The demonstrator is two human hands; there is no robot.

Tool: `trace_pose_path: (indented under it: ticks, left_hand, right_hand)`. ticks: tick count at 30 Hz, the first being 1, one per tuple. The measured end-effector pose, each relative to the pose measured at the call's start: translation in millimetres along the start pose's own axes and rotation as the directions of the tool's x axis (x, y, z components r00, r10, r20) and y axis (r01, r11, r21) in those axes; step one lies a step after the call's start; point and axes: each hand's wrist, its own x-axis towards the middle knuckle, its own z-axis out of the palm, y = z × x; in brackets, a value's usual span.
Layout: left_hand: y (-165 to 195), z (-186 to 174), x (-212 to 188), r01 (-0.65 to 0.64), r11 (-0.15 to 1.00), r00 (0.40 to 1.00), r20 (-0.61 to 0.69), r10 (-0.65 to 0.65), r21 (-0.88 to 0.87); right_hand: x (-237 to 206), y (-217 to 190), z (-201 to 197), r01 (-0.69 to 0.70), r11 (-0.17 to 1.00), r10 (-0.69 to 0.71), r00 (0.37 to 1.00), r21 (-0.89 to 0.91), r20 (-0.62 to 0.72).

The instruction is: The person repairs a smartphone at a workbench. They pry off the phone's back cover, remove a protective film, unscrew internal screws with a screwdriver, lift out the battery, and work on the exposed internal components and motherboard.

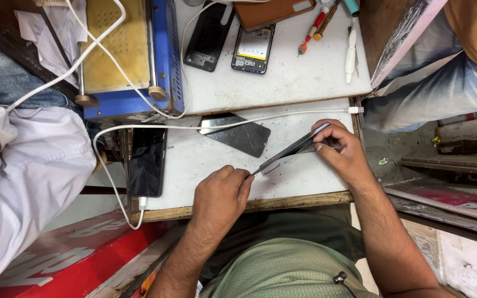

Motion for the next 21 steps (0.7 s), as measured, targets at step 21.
trace_pose_path:
  ticks: [21]
  left_hand:
    - [4.9, 12.4, 27.1, -0.129, 0.980, 0.986, 0.127, 0.110, 0.154]
  right_hand:
    - [1.1, -2.6, 1.9, 0.005, 1.000, -0.005, 1.000, -0.017, 0.029]
